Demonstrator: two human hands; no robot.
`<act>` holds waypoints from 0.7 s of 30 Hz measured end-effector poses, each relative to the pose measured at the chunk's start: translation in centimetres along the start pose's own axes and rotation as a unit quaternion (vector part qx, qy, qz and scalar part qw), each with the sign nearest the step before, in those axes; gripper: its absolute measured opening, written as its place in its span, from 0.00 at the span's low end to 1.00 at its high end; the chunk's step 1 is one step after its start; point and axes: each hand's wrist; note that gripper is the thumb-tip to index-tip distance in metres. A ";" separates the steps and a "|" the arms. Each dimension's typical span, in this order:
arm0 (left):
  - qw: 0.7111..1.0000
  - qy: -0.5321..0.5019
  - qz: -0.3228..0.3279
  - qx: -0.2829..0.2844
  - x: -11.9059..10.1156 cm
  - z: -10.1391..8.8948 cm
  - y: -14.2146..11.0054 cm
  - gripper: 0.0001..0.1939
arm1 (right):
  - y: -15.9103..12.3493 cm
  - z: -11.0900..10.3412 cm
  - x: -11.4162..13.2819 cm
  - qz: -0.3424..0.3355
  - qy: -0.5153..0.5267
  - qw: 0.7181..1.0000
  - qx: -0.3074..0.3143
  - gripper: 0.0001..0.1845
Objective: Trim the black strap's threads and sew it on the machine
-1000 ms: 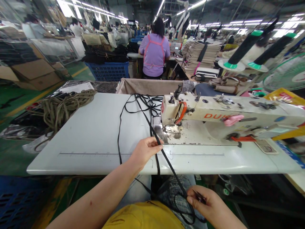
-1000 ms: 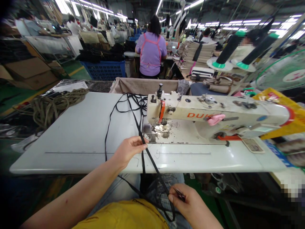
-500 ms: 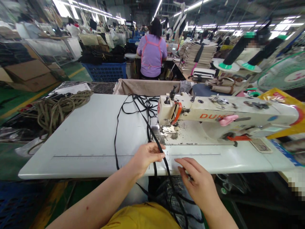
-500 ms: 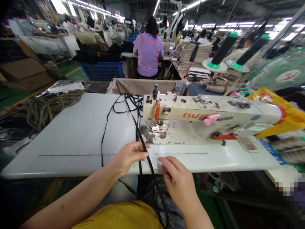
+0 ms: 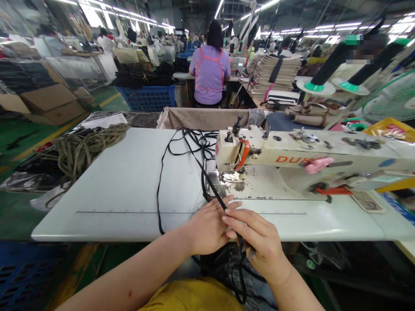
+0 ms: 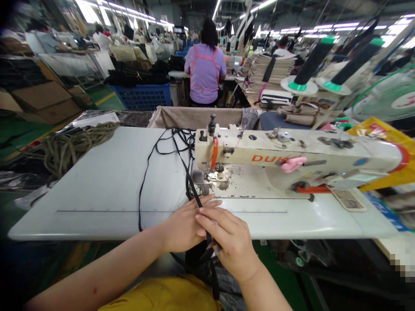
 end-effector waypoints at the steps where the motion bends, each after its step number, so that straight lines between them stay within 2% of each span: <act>1: 0.998 0.051 0.013 0.016 0.2 0.3 0.0 0.30 | 0.0 -0.1 0.0 0.001 -0.007 1.000 0.009 0.24; 4: 0.988 0.151 0.004 0.029 1.4 0.2 -0.9 0.39 | -0.4 -0.2 -0.1 0.005 -0.028 0.999 0.026 0.25; 7: 0.968 0.239 -0.066 0.029 3.4 -1.6 -2.6 0.47 | -0.6 -0.2 -0.3 0.010 -0.039 0.999 0.019 0.23; 10: 0.929 0.332 -0.164 0.021 5.8 -4.5 -4.3 0.45 | -0.5 0.0 -0.6 0.010 -0.042 0.999 0.006 0.21; 13: 0.881 0.393 -0.262 0.010 7.5 -6.9 -5.0 0.42 | -0.1 0.5 -1.1 0.007 -0.051 0.999 0.015 0.19; 16: 0.835 0.418 -0.354 -0.059 7.3 -7.8 -4.3 0.41 | 0.4 0.9 -1.3 -0.001 -0.059 0.998 0.017 0.19; 17: 0.836 0.410 -0.354 -0.087 6.7 -7.7 -3.8 0.40 | 0.6 1.0 -1.3 -0.003 -0.060 0.998 0.013 0.19; 18: 0.853 0.389 -0.331 -0.108 6.0 -7.5 -3.3 0.37 | 0.7 1.0 -1.2 -0.003 -0.060 0.998 0.007 0.20; 21: 0.944 0.222 -0.212 -0.124 3.3 -6.4 -1.7 0.23 | 0.9 0.8 -0.8 -0.003 -0.061 0.998 -0.012 0.24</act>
Point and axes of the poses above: each hand's wrist, its own y-axis towards the middle knuckle, its own z-axis out of the palm, x = y × z, and after that the axes turned 4 degrees about z, right-handed
